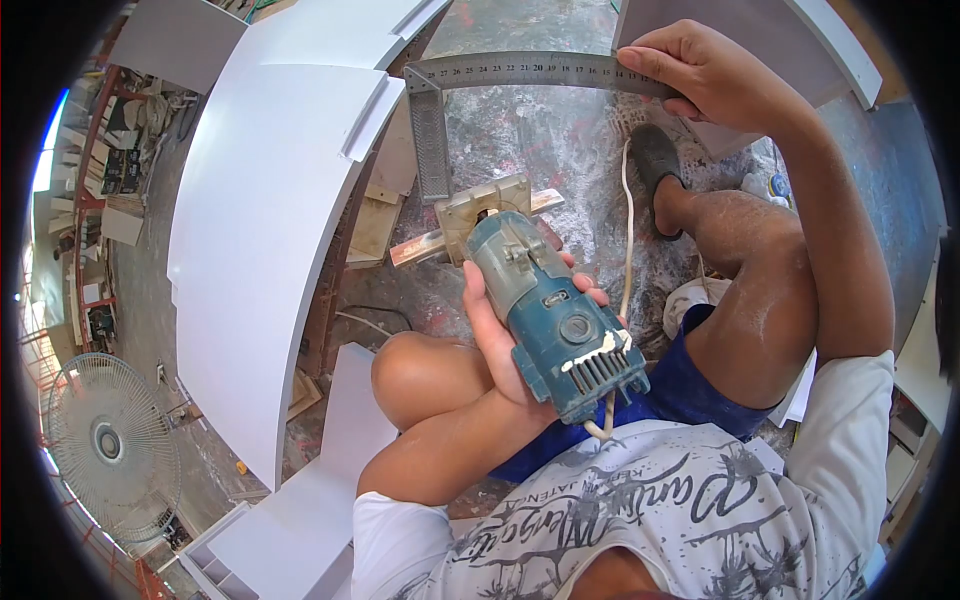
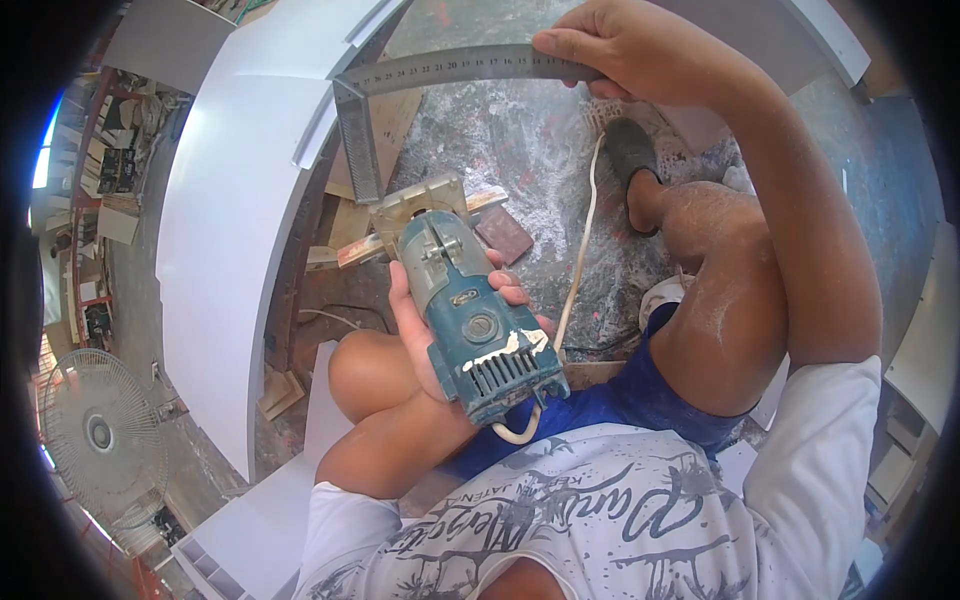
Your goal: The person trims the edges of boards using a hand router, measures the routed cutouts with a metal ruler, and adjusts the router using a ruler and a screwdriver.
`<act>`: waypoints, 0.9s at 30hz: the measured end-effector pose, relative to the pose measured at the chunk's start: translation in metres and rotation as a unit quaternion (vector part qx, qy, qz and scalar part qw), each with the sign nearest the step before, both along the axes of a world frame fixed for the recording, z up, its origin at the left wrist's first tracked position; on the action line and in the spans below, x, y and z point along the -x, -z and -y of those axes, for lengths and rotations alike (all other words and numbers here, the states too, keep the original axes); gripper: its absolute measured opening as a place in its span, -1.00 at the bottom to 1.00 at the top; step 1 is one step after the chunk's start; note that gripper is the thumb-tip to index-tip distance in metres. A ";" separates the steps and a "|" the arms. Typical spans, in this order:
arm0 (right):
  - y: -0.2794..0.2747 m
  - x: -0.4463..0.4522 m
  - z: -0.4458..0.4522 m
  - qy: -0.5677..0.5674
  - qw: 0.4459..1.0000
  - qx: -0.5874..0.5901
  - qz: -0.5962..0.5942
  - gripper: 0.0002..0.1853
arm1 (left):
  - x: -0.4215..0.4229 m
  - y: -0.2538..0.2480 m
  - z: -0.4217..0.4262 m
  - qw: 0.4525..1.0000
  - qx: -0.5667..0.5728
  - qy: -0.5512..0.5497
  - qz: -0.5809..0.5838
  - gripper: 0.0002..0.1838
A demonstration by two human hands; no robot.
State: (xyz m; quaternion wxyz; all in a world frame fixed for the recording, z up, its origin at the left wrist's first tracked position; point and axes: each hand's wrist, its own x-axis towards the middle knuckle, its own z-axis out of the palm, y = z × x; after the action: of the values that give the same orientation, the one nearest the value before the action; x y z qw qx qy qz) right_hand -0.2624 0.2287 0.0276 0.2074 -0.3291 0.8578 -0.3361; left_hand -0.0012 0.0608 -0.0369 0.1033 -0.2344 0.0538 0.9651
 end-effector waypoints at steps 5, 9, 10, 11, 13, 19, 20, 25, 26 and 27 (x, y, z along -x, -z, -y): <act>0.000 -0.001 -0.002 -0.013 1.000 0.024 0.002 -0.54 | -0.002 -0.001 0.000 1.000 -0.003 0.003 0.005 -0.08; -0.009 -0.003 -0.004 0.009 0.999 0.029 0.045 -0.54 | -0.007 -0.001 0.001 0.999 0.003 0.019 -0.027 -0.05; -0.016 -0.005 -0.004 0.020 0.997 0.042 0.064 -0.54 | -0.008 -0.002 0.000 0.999 0.009 0.023 -0.040 -0.04; -0.023 -0.010 -0.005 0.029 0.995 0.054 0.084 -0.54 | -0.009 -0.001 -0.001 0.999 0.001 0.020 -0.047 -0.02; -0.028 -0.016 -0.007 0.039 0.986 0.096 0.129 -0.55 | -0.010 0.001 -0.005 0.997 -0.013 0.026 -0.068 -0.02; -0.038 -0.039 0.006 0.001 0.899 0.388 0.203 -0.69 | -0.012 0.008 -0.018 0.981 0.003 0.064 -0.185 0.05; -0.042 -0.047 0.014 -0.003 0.872 0.442 0.208 -0.70 | -0.011 0.008 -0.020 0.975 0.016 0.077 -0.206 0.05; -0.071 -0.069 0.032 0.034 0.834 0.488 0.256 -0.63 | -0.018 0.010 -0.028 0.942 0.074 0.168 -0.280 0.14; -0.091 -0.080 0.038 0.093 0.857 0.432 0.264 -0.63 | -0.019 0.011 -0.030 0.938 0.071 0.186 -0.284 0.16; -0.091 -0.081 0.038 0.088 0.864 0.413 0.273 -0.63 | -0.021 0.011 -0.031 0.933 0.069 0.204 -0.287 0.18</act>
State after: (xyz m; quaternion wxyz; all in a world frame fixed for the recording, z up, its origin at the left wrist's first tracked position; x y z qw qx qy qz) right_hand -0.1812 0.1911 0.1185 0.2478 -0.2032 0.5750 -0.7528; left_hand 0.0197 0.0917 -0.0484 0.2620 0.0623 0.1941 0.9433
